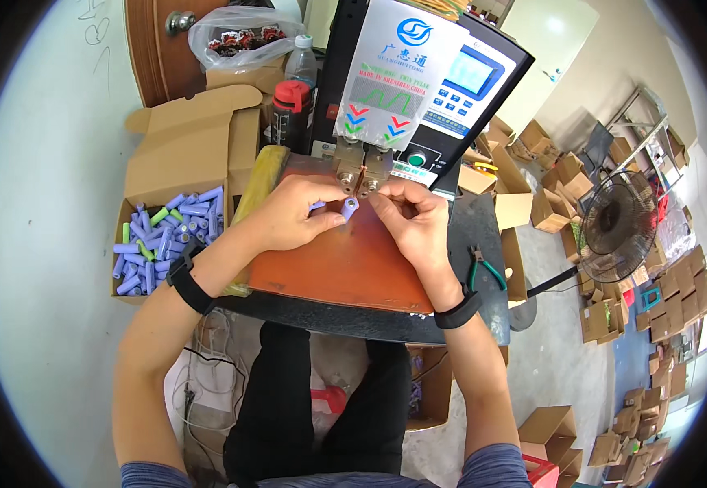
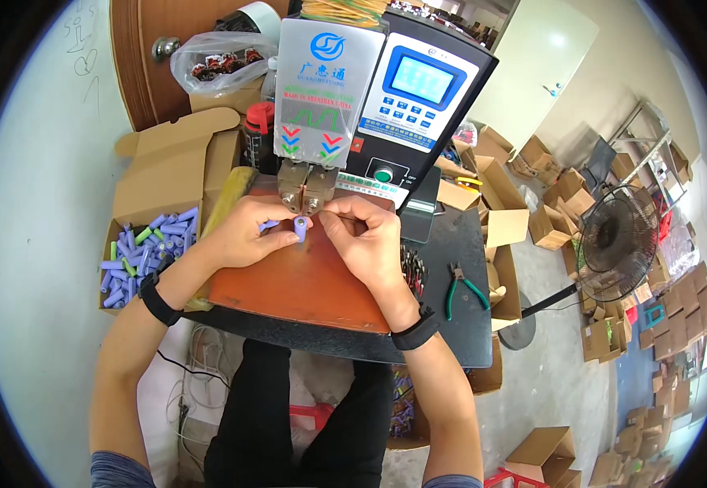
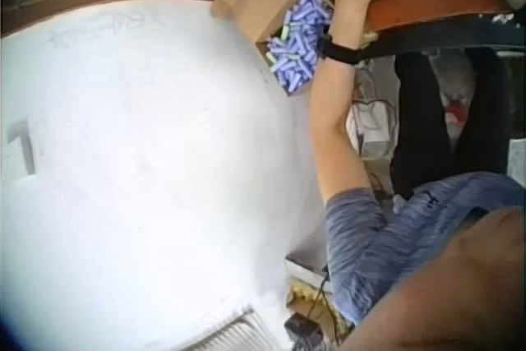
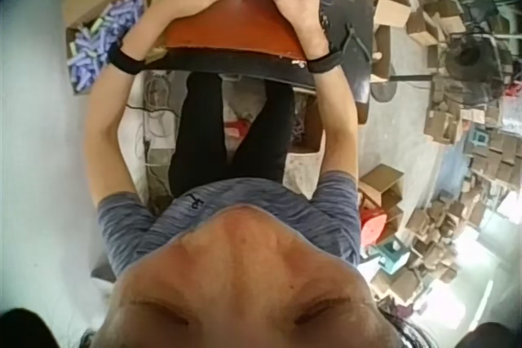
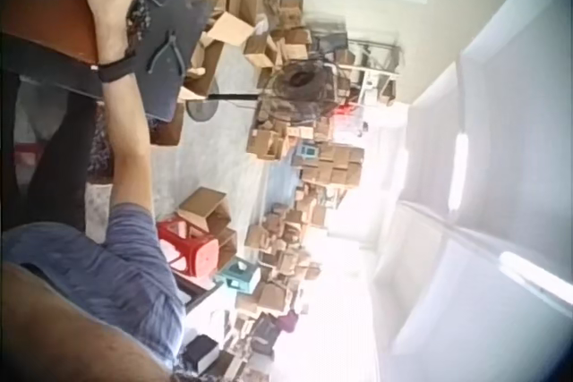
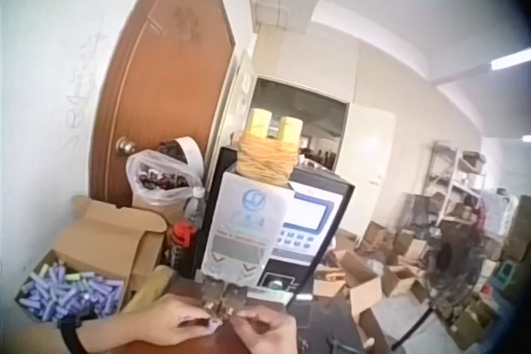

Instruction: Operating a spot welding machine to join battery cells into a pack and using pliers to adjust components.

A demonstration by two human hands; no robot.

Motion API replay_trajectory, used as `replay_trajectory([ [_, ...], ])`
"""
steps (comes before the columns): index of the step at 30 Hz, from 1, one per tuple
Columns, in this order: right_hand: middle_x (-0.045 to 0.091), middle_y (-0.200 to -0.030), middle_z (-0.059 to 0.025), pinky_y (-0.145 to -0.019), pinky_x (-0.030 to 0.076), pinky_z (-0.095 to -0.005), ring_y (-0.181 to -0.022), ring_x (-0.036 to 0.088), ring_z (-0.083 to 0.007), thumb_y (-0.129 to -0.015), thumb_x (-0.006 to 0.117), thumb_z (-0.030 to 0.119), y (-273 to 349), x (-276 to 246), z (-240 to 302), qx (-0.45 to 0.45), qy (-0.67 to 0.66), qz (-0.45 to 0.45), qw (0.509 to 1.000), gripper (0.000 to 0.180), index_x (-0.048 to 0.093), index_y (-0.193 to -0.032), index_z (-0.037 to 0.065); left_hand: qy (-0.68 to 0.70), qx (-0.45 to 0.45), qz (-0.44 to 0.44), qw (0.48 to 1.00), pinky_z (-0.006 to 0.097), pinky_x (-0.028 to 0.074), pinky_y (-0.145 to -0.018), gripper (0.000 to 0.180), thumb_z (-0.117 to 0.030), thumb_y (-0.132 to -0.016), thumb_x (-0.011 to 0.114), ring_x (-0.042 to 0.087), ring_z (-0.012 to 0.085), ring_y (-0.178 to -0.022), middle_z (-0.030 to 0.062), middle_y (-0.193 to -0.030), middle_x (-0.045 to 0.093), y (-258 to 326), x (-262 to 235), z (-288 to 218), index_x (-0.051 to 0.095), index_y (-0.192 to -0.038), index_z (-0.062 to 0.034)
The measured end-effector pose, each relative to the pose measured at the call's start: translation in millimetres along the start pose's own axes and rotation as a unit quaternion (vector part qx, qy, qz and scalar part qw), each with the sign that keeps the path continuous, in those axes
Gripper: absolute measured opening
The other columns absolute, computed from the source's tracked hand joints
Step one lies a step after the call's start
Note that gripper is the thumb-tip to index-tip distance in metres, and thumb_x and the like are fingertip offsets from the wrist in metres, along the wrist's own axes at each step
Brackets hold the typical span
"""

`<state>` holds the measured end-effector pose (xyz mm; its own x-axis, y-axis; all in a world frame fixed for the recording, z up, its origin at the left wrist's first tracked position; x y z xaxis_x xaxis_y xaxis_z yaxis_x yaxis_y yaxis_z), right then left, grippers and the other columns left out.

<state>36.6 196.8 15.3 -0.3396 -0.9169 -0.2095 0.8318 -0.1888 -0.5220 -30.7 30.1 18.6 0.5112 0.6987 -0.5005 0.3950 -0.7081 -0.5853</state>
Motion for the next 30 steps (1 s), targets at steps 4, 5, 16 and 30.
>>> replay_trajectory([
  [4, 0.067, -0.075, 0.0002, -0.056, 0.042, -0.0179, -0.064, 0.054, -0.0023, -0.082, 0.066, 0.001, 0.7, 0.0, 1.5, -0.019, -0.032, 0.021, 0.999, 0.005, 0.068, -0.086, 0.001, 0.004, -0.015, 0.010, 1.000, 0.035, 0.046, -0.067, 0.019, -0.003, -0.077, 0.067, 0.058, 0.0268, -0.074, 0.0128, -0.082, 0.063, -1.9, -1.4, -3.0, 0.064, -0.096, 0.0002],
  [5, 0.067, -0.075, 0.0002, -0.056, 0.042, -0.0179, -0.064, 0.054, -0.0023, -0.082, 0.066, 0.001, 0.8, -0.1, 0.4, -0.018, -0.033, 0.020, 0.999, 0.005, 0.068, -0.086, 0.001, -0.002, -0.025, 0.018, 1.000, 0.035, 0.046, -0.068, 0.018, -0.003, -0.078, 0.067, 0.058, 0.0274, -0.074, 0.0131, -0.082, 0.063, -1.7, -1.9, -2.9, 0.064, -0.095, 0.0003],
  [16, 0.066, -0.078, -0.0031, -0.056, 0.044, -0.0224, -0.062, 0.055, -0.0071, -0.078, 0.070, 0.002, 1.1, 3.1, 1.8, -0.053, 0.030, 0.033, 0.998, 0.009, 0.071, -0.088, 0.003, -0.033, -0.046, 0.049, 0.997, 0.032, 0.047, -0.069, 0.014, -0.007, -0.082, 0.065, 0.060, 0.0201, -0.072, 0.0095, -0.079, 0.064, -0.1, -2.0, 4.1, 0.064, -0.095, -0.0018],
  [30, 0.068, -0.081, -0.0056, -0.057, 0.047, -0.0248, -0.062, 0.059, -0.0121, -0.078, 0.071, 0.005, 0.9, 3.7, 10.4, -0.066, 0.098, 0.033, 0.992, 0.011, 0.071, -0.088, 0.004, -0.013, -0.053, 0.029, 0.998, 0.034, 0.044, -0.065, 0.011, -0.006, -0.079, 0.066, 0.056, 0.0249, -0.069, 0.0136, -0.077, 0.060, -0.8, -1.3, 1.5, 0.061, -0.087, -0.0004],
])
Point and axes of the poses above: each hand's wrist, its own y-axis away from the middle knuckle, its own x-axis out of the palm, z = x × y, the point moved 4 cm from there along -y, towards the middle knuckle
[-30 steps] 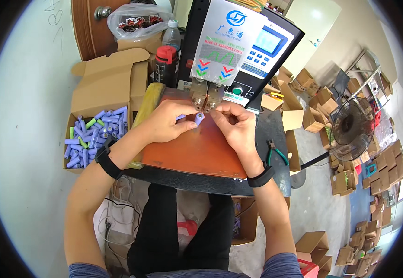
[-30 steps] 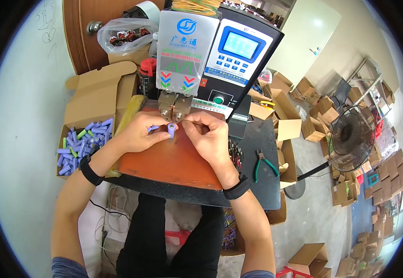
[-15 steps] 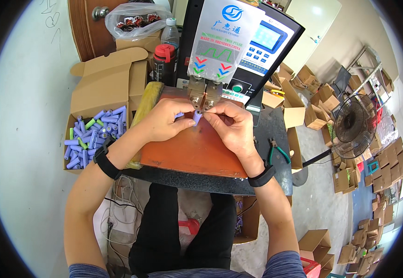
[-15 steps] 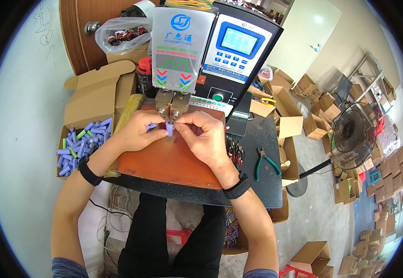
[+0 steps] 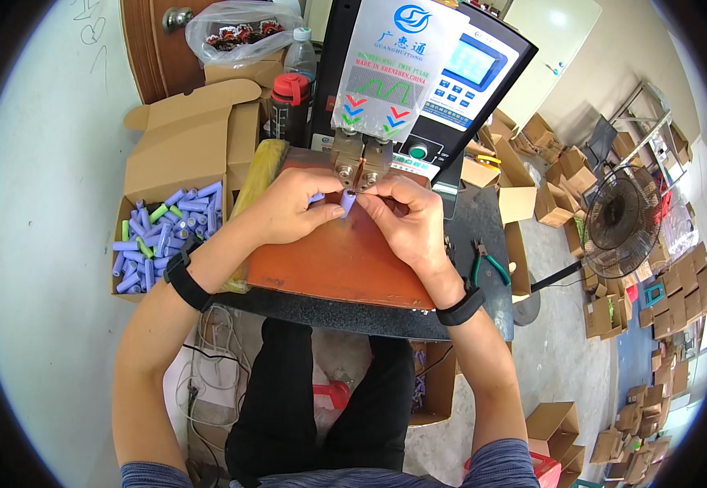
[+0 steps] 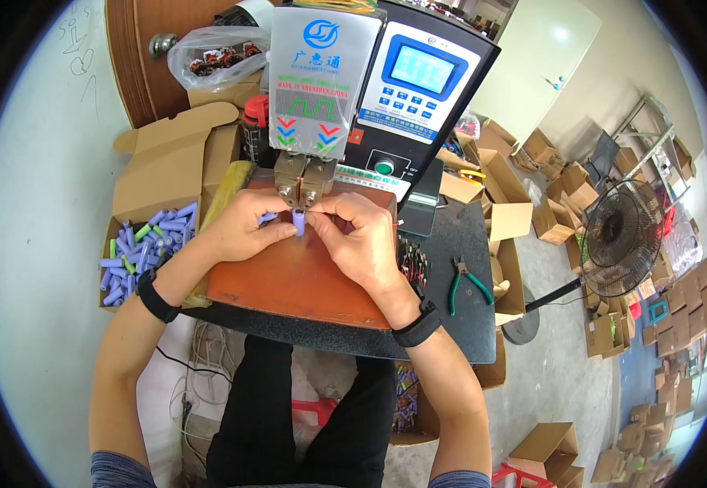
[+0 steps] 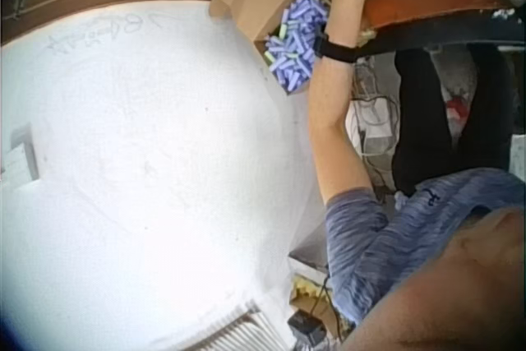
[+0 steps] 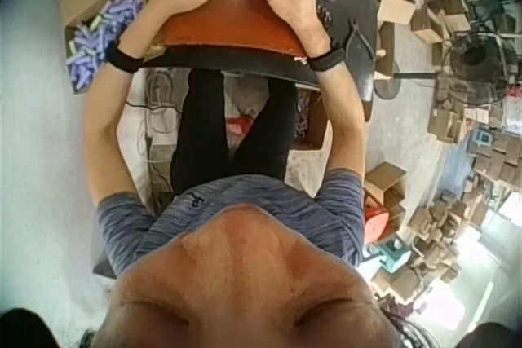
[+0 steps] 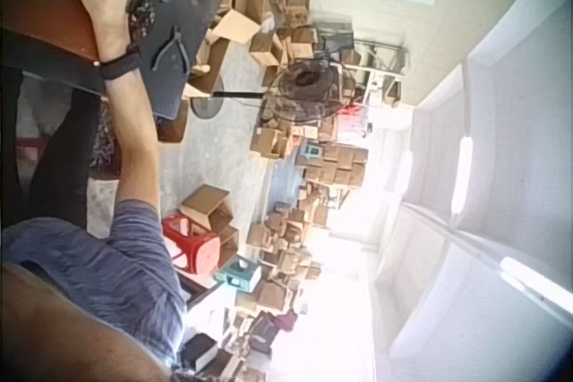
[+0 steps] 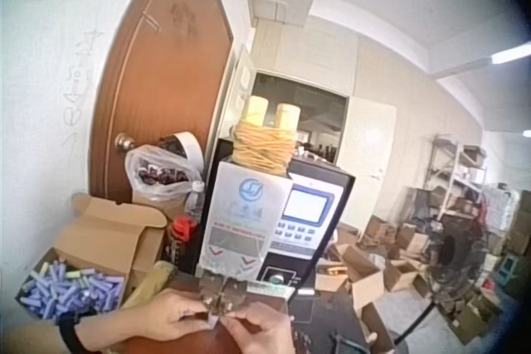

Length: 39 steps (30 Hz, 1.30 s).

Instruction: Operating a spot welding machine to join battery cells into a pack and using pliers to adjust components.

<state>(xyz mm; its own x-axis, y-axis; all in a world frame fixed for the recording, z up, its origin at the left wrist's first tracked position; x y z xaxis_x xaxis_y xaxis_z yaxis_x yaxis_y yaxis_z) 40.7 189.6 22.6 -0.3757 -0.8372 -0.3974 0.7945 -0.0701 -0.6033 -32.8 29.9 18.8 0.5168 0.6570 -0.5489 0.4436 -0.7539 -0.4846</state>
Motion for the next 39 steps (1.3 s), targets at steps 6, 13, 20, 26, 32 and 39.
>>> replay_trajectory([
  [6, 0.067, -0.080, -0.0057, -0.056, 0.046, -0.0249, -0.061, 0.058, -0.0120, -0.078, 0.072, 0.005, 0.9, 1.2, -4.4, -0.011, -0.006, -0.006, 1.000, 0.011, 0.071, -0.088, 0.004, -0.012, 0.012, 0.002, 1.000, 0.035, 0.046, -0.069, 0.011, -0.006, -0.080, 0.066, 0.059, 0.0269, -0.074, 0.0142, -0.080, 0.061, -1.1, -0.9, -3.5, 0.061, -0.088, -0.0001],
  [13, 0.066, -0.077, -0.0056, -0.055, 0.046, -0.0250, -0.058, 0.057, -0.0117, -0.077, 0.072, 0.006, -0.2, -0.5, 3.2, -0.003, 0.025, -0.003, 1.000, 0.010, 0.070, -0.087, 0.003, -0.002, 0.005, -0.008, 1.000, 0.036, 0.047, -0.070, 0.013, -0.006, -0.079, 0.066, 0.060, 0.0285, -0.076, 0.0142, -0.082, 0.063, -0.3, -0.9, -1.3, 0.062, -0.090, 0.0006],
  [20, 0.066, -0.075, -0.0055, -0.054, 0.045, -0.0246, -0.058, 0.057, -0.0110, -0.077, 0.071, 0.004, 0.5, 0.6, -1.3, -0.002, 0.000, -0.004, 1.000, 0.010, 0.070, -0.086, 0.003, -0.011, -0.001, 0.006, 1.000, 0.036, 0.047, -0.070, 0.013, -0.006, -0.079, 0.066, 0.061, 0.0288, -0.077, 0.0143, -0.083, 0.063, -0.9, -0.7, -2.6, 0.062, -0.090, 0.0008],
  [26, 0.066, -0.073, -0.0069, -0.055, 0.045, -0.0243, -0.056, 0.057, -0.0116, -0.077, 0.066, 0.003, 1.7, -1.3, -1.9, 0.014, -0.039, -0.018, 0.999, 0.013, 0.065, -0.090, 0.001, -0.022, -0.003, -0.010, 1.000, 0.035, 0.046, -0.069, 0.013, -0.007, -0.082, 0.064, 0.060, 0.0267, -0.075, 0.0128, -0.082, 0.063, -0.7, 0.0, -1.4, 0.060, -0.091, 0.0001],
  [32, 0.068, -0.072, -0.0070, -0.057, 0.048, -0.0264, -0.059, 0.061, -0.0106, -0.081, 0.065, 0.004, -0.2, -3.7, -11.0, 0.051, 0.036, -0.075, 0.995, 0.011, 0.065, -0.091, 0.000, 0.088, -0.040, -0.129, 0.987, 0.031, 0.045, -0.066, 0.011, -0.009, -0.086, 0.058, 0.058, 0.0180, -0.073, 0.0084, -0.079, 0.061, 0.0, -6.3, 8.0, 0.056, -0.094, -0.0007],
  [39, 0.069, -0.074, -0.0131, -0.061, 0.051, -0.0279, -0.063, 0.067, -0.0180, -0.085, 0.064, 0.005, -2.7, -5.7, 0.9, 0.031, 0.052, -0.050, 0.997, 0.010, 0.069, -0.092, -0.001, -0.025, -0.024, -0.053, 0.998, 0.035, 0.045, -0.061, 0.014, -0.012, -0.085, 0.063, 0.058, 0.0218, -0.070, 0.0105, -0.079, 0.062, 0.1, -1.9, -4.5, 0.061, -0.093, -0.0018],
])
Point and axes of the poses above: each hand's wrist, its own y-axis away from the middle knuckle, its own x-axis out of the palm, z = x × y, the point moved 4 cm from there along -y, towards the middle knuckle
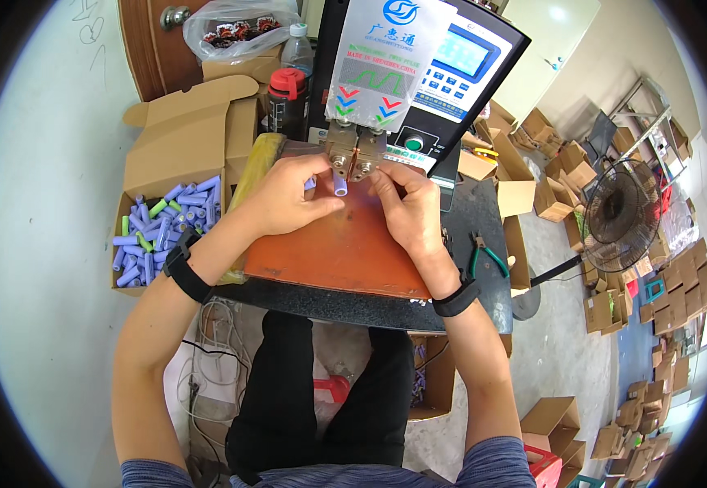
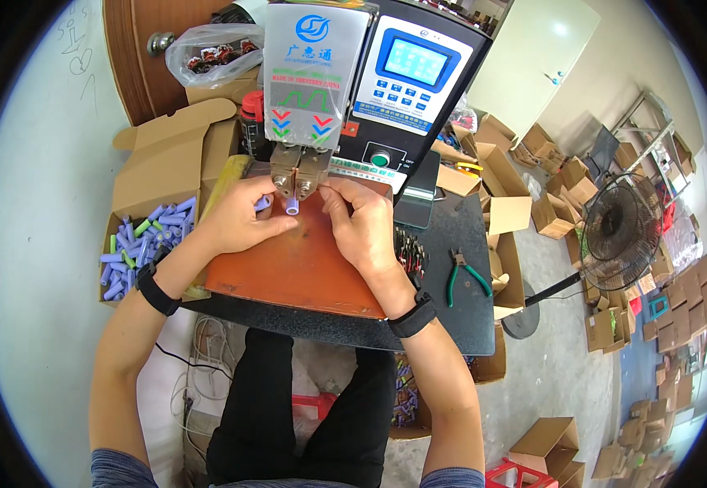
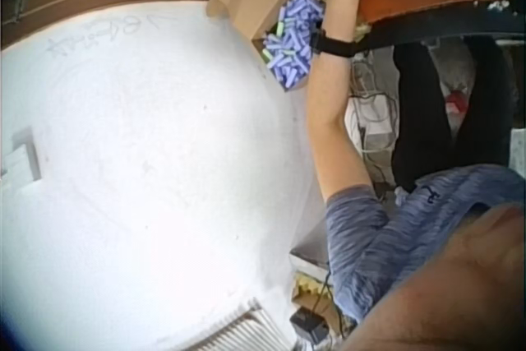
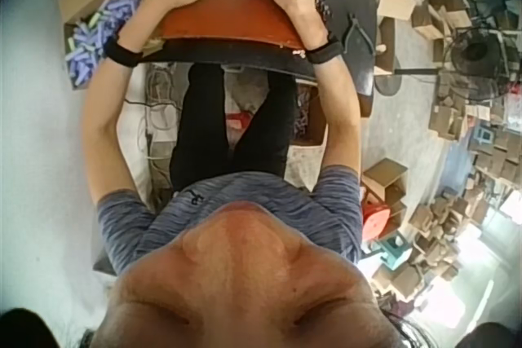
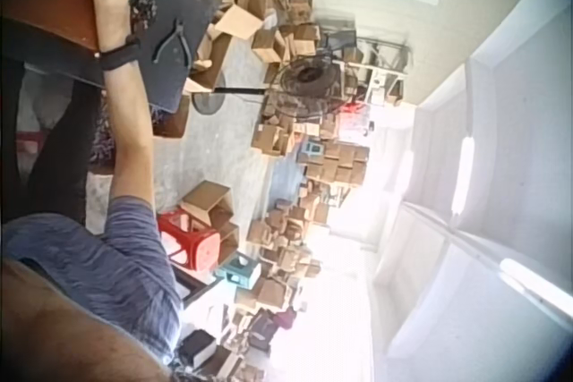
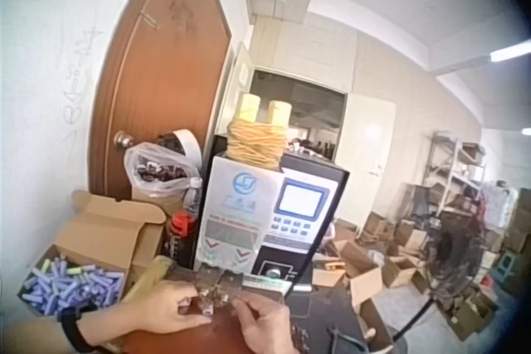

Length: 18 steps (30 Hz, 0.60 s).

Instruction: Operating a spot welding machine to join battery cells into a pack and using pliers to adjust components.

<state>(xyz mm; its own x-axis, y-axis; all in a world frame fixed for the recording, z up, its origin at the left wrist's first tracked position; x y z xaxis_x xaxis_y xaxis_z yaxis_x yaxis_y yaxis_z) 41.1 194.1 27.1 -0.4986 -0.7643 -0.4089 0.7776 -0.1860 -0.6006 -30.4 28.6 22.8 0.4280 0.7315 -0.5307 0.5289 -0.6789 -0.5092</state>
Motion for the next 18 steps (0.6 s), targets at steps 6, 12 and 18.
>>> replay_trajectory([
  [6, 0.068, -0.073, -0.0110, -0.058, 0.050, -0.0276, -0.063, 0.065, -0.0177, -0.083, 0.065, 0.006, 1.7, 0.4, 1.2, 0.018, -0.013, -0.015, 1.000, 0.005, 0.067, -0.084, 0.001, -0.030, 0.036, 0.044, 0.998, 0.038, 0.045, -0.062, 0.019, -0.020, -0.084, 0.067, 0.058, 0.0316, -0.070, 0.0142, -0.076, 0.061, 0.7, 2.6, -1.8, 0.063, -0.090, -0.0025],
  [12, 0.065, -0.071, -0.0054, -0.055, 0.048, -0.0258, -0.060, 0.061, -0.0161, -0.076, 0.068, 0.002, 2.7, -0.1, 5.5, -0.054, -0.011, -0.022, 0.998, 0.005, 0.066, -0.080, 0.004, -0.027, 0.075, 0.022, 0.997, 0.039, 0.043, -0.061, 0.020, -0.021, -0.085, 0.065, 0.057, 0.0327, -0.067, 0.0147, -0.073, 0.059, -0.4, 4.3, 0.3, 0.060, -0.085, -0.0012],
  [18, 0.063, -0.072, -0.0067, -0.053, 0.048, -0.0268, -0.060, 0.061, -0.0169, -0.074, 0.067, 0.000, 3.4, -1.6, 14.4, -0.099, -0.019, -0.009, 0.995, 0.007, 0.066, -0.080, 0.004, -0.032, 0.053, 0.031, 0.998, 0.039, 0.042, -0.059, 0.021, -0.020, -0.085, 0.065, 0.056, 0.0334, -0.066, 0.0148, -0.072, 0.058, 0.3, 4.0, 2.4, 0.059, -0.082, -0.0009],
])
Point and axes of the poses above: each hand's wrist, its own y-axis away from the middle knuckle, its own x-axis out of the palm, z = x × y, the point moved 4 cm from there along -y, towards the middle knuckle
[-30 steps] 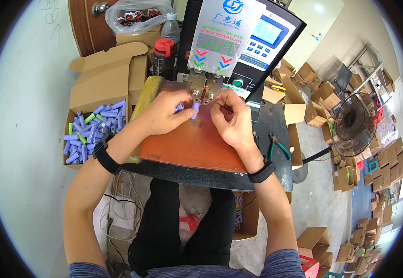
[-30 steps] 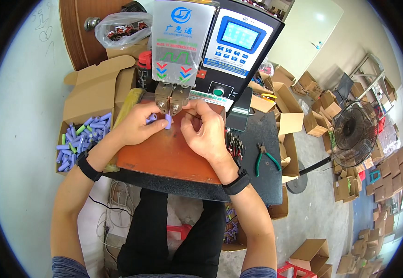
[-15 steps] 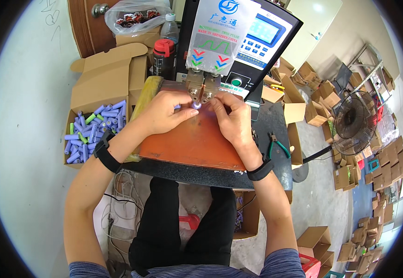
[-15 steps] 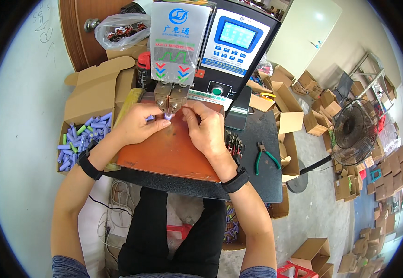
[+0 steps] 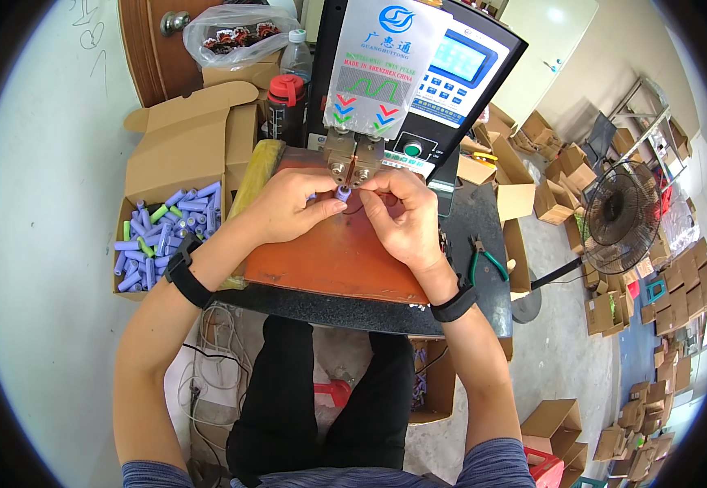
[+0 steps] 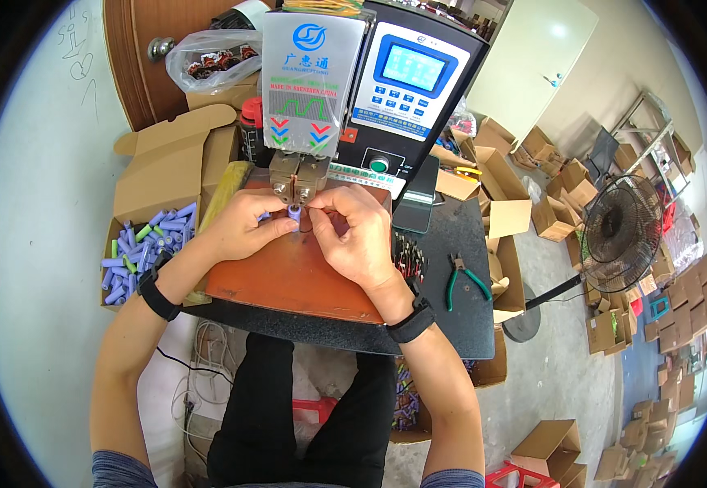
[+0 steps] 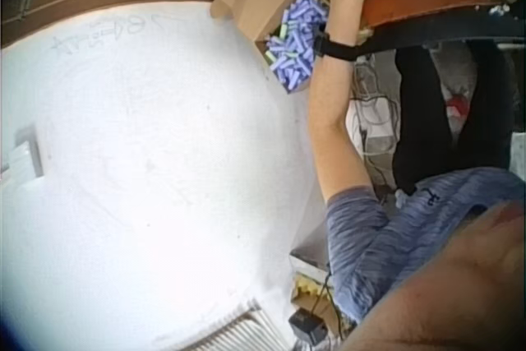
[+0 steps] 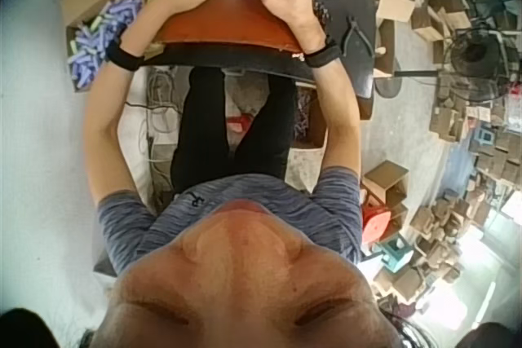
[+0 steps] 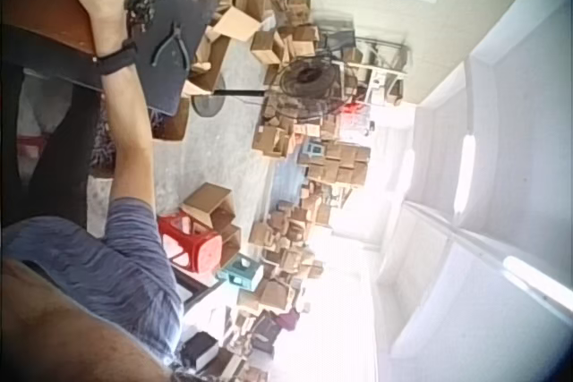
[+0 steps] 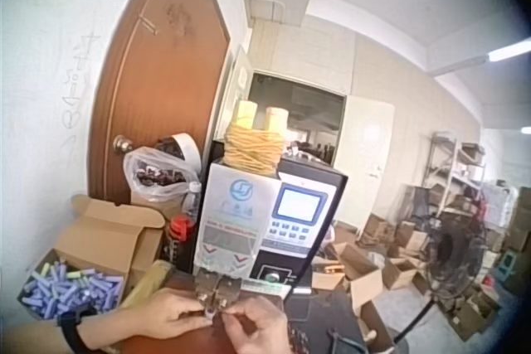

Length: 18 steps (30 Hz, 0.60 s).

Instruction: Operating a spot welding machine to join battery cells into a pack and using pliers to adjust components.

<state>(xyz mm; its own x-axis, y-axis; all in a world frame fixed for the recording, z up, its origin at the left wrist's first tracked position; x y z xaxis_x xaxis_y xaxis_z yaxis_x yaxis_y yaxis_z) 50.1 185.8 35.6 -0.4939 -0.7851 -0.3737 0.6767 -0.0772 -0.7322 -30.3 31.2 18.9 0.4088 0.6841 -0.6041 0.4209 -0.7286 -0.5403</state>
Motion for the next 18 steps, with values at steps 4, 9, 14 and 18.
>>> replay_trajectory([
  [4, 0.063, -0.072, -0.0074, -0.055, 0.048, -0.0290, -0.062, 0.061, -0.0193, -0.074, 0.067, 0.001, -0.5, -0.5, 2.2, 0.000, 0.030, 0.018, 0.999, 0.007, 0.065, -0.080, 0.004, -0.003, 0.000, -0.002, 1.000, 0.039, 0.042, -0.059, 0.021, -0.020, -0.085, 0.065, 0.056, 0.0336, -0.066, 0.0150, -0.071, 0.058, 0.0, 0.0, 0.4, 0.058, -0.081, -0.0006],
  [9, 0.065, -0.074, -0.0080, -0.061, 0.049, -0.0327, -0.066, 0.062, -0.0241, -0.072, 0.067, 0.001, -1.2, 0.0, 1.1, -0.030, 0.041, 0.016, 0.999, 0.008, 0.066, -0.079, 0.005, -0.003, 0.003, -0.003, 1.000, 0.039, 0.042, -0.059, 0.023, -0.021, -0.085, 0.065, 0.056, 0.0340, -0.066, 0.0154, -0.071, 0.057, -1.5, 0.2, 0.3, 0.057, -0.079, -0.0003],
  [14, 0.065, -0.074, -0.0087, -0.063, 0.049, -0.0349, -0.068, 0.062, -0.0263, -0.071, 0.069, 0.002, -1.9, -1.8, 4.1, -0.040, 0.052, 0.019, 0.998, 0.008, 0.066, -0.078, 0.005, -0.012, -0.003, 0.000, 1.000, 0.040, 0.042, -0.059, 0.023, -0.022, -0.085, 0.065, 0.056, 0.0349, -0.067, 0.0161, -0.072, 0.058, -2.8, -0.2, -2.1, 0.058, -0.079, -0.0003],
  [18, 0.065, -0.074, -0.0088, -0.063, 0.049, -0.0351, -0.067, 0.061, -0.0271, -0.071, 0.069, 0.002, -0.4, 3.5, 3.2, -0.042, 0.057, 0.024, 0.997, 0.008, 0.066, -0.078, 0.005, -0.003, 0.009, -0.009, 1.000, 0.041, 0.042, -0.060, 0.023, -0.022, -0.085, 0.065, 0.056, 0.0364, -0.068, 0.0175, -0.073, 0.059, 2.1, 0.4, 3.0, 0.060, -0.082, 0.0001],
])
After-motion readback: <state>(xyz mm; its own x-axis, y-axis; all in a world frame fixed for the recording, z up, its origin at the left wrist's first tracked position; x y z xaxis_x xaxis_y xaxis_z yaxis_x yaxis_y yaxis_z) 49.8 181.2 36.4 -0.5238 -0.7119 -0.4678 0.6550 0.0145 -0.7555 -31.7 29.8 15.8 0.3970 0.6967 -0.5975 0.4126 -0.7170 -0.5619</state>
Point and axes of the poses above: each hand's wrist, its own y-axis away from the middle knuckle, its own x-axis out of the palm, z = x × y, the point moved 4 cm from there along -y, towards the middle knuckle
